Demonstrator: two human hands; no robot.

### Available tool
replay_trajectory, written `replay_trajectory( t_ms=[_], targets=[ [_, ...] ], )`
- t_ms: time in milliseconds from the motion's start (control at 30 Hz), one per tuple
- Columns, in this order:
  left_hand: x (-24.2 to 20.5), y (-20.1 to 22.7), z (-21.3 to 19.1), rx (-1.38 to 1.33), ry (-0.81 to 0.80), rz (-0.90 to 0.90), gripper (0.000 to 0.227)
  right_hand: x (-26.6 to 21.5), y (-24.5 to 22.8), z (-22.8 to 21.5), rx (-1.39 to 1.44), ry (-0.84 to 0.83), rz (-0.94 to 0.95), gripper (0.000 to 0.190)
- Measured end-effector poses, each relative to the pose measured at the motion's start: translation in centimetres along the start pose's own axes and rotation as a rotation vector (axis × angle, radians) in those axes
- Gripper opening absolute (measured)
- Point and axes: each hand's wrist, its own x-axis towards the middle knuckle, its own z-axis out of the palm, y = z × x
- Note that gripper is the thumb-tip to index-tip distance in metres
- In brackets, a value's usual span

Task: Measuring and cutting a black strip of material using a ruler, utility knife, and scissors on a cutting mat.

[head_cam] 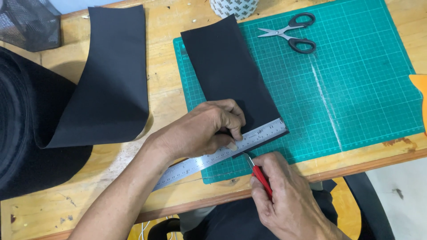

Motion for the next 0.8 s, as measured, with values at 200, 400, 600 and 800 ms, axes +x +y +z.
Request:
replay_trajectory(
  t_ms=[200,400,600,800],
  targets=[
    [0.06,-0.15,0.05,0.017,-0.001,0.003,0.021,0.06,0.03,0.03,-0.022,-0.014,-0.052,0.024],
    [0.08,-0.3,0.21,0.012,0.011,-0.002,0.018,0.23,-0.33,-0.27,-0.036,-0.096,0.024,0.025],
    [0.09,-0.33,0.17,0.016,0.01,0.002,0.02,0.17,-0.21,0.06,-0.067,-0.08,0.011,0.02],
    [0.11,-0.37,0.15,0.015,0.005,-0.003,0.022,0.2,-0.52,-0.09,-0.111,-0.107,0.024,0.02]
  ],
)
